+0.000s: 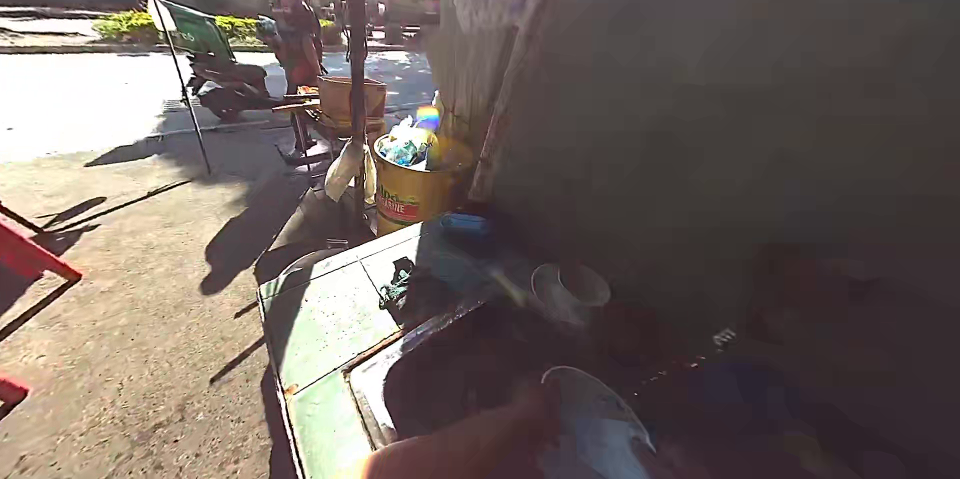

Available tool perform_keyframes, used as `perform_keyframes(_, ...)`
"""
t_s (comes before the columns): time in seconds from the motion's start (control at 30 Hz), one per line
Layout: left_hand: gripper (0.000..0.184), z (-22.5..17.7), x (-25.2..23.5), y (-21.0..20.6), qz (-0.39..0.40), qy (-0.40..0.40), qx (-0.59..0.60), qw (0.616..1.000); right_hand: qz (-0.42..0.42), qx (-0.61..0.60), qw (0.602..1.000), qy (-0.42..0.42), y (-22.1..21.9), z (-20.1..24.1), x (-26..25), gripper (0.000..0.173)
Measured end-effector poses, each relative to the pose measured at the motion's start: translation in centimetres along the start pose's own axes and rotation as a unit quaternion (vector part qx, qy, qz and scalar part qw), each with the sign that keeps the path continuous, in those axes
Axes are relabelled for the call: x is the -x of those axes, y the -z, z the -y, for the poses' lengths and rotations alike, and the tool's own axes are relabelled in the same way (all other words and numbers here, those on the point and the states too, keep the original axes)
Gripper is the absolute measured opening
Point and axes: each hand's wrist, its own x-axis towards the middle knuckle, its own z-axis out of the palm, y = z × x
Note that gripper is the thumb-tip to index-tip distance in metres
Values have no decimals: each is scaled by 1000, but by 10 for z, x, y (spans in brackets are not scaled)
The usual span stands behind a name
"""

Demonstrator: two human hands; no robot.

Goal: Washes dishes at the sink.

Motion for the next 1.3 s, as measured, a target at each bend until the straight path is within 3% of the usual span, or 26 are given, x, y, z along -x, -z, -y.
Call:
perform_keyframes(0.1, 41, 44, -58, -10, 39, 21, 49, 998, -51, -161, 985, -22, -7, -3, 29, 39)
perform_keyframes(0.17, 34, 44, -63, -12, 106, 20, 38, 993, -92, -188, 978, 14, -3, -10, 38, 41)
perform_keyframes(0.23, 28, 37, -68, -23, 120, 19, 24, 992, -122, -232, 964, 45, 2, -25, 38, 44)
perform_keyframes(0.33, 34, 13, -73, -49, 110, -21, -141, 984, -140, -349, 926, -18, -6, -37, 32, 36)
perform_keyframes(0.43, 35, -6, -73, -69, 137, -152, -369, 907, -116, -387, 912, -76, -22, -40, 24, 31)
perform_keyframes(0.5, 35, -13, -71, -69, 157, -284, -439, 838, -92, -270, 956, -71, -27, -41, 14, 40)
perform_keyframes(0.57, 38, -15, -71, -59, 147, -383, -449, 794, -103, -13, 994, -30, -26, -45, 1, 55)
perform_keyframes(0.63, 47, -15, -69, -43, 108, -445, -432, 777, -120, 182, 975, -50, -26, -37, -2, 65)
perform_keyframes(0.73, 44, -6, -71, -14, 57, -498, -350, 791, -95, 252, 958, -99, -32, -41, -9, 69)
perform_keyframes(0.8, 33, -1, -66, 6, 24, -466, -285, 838, -85, 247, 961, -95, -37, -37, -10, 57)
perform_keyframes(0.87, 25, 3, -56, 27, -30, -374, -216, 901, -98, 274, 952, -91, -39, -23, -10, 46)
perform_keyframes(0.93, 18, 10, -50, 49, -107, -280, -154, 941, -79, 334, 934, -101, -39, 1, -9, 39)
perform_keyframes(1.03, 19, 26, -46, 80, -181, -212, -75, 957, -58, 383, 920, -59, -43, 19, -10, 35)
perform_keyframes(1.1, 21, 32, -43, 92, -201, -179, -9, 963, -51, 394, 917, -21, -44, 21, -13, 41)
perform_keyframes(1.2, 27, 36, -36, 98, -202, -129, 95, 966, -22, 404, 914, -7, -45, 32, -13, 59)
perform_keyframes(1.3, 30, 37, -34, 98, -190, -71, 162, 966, -50, 384, 920, 65, -52, 38, -8, 60)
